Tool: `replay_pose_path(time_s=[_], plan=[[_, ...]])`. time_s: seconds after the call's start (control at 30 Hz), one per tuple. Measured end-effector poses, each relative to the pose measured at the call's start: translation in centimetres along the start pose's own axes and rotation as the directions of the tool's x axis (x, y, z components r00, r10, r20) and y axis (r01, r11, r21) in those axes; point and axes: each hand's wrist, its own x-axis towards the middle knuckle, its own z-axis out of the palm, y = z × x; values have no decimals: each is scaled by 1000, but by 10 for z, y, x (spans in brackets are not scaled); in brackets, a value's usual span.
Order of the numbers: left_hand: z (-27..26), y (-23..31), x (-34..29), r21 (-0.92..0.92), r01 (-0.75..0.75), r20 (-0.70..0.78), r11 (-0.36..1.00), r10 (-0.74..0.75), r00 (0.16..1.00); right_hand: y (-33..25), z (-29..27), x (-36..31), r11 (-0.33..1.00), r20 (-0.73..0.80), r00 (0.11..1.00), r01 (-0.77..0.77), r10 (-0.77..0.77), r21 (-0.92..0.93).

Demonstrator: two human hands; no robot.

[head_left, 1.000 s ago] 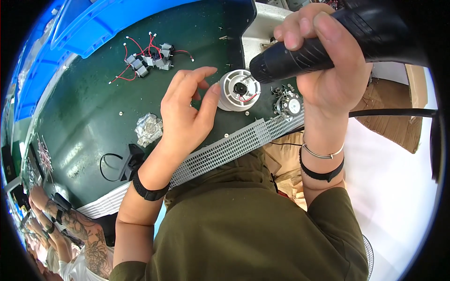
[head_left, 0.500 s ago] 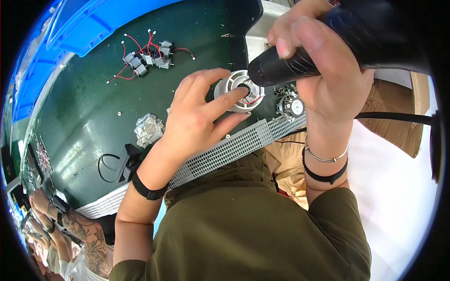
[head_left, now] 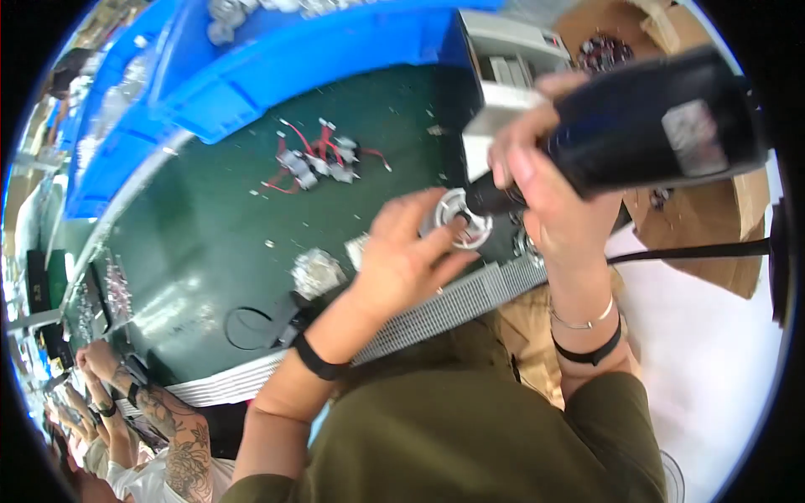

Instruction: Assembling small electronic or mechanical parts using a power screwdriver on a factory production line.

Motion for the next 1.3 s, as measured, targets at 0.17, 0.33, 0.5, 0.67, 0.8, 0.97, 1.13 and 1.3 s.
replay_pose_path(time_s=[0.17,0.33,0.5,0.67,0.8,0.97,1.13,1.3], plan=[[8,6,-5,-34,65,-84,997,-67,994,-22,7,8,994,58,993,-99,101,-43],[-64,-3,-5,156,236,-216,959,-200,956,-29,2,34,977,-274,950,183,-148,109],[-190,-124,-73,549,506,-343,666,-372,862,-8,43,-3,676,0,798,510,-602,-533],[-266,-165,-106,597,629,-499,498,-383,777,55,82,4,595,280,858,-37,430,-803],[-255,-137,-73,423,637,-610,645,-317,726,80,100,10,534,247,797,-109,551,-839],[-217,-55,20,426,259,-266,867,-154,952,94,93,2,598,299,852,-21,430,-801],[-174,-67,135,235,120,-270,965,-53,961,84,76,12,876,84,886,-430,456,-218],[-109,-180,244,580,-347,111,737,351,930,59,81,7,585,326,629,-777,706,232]])
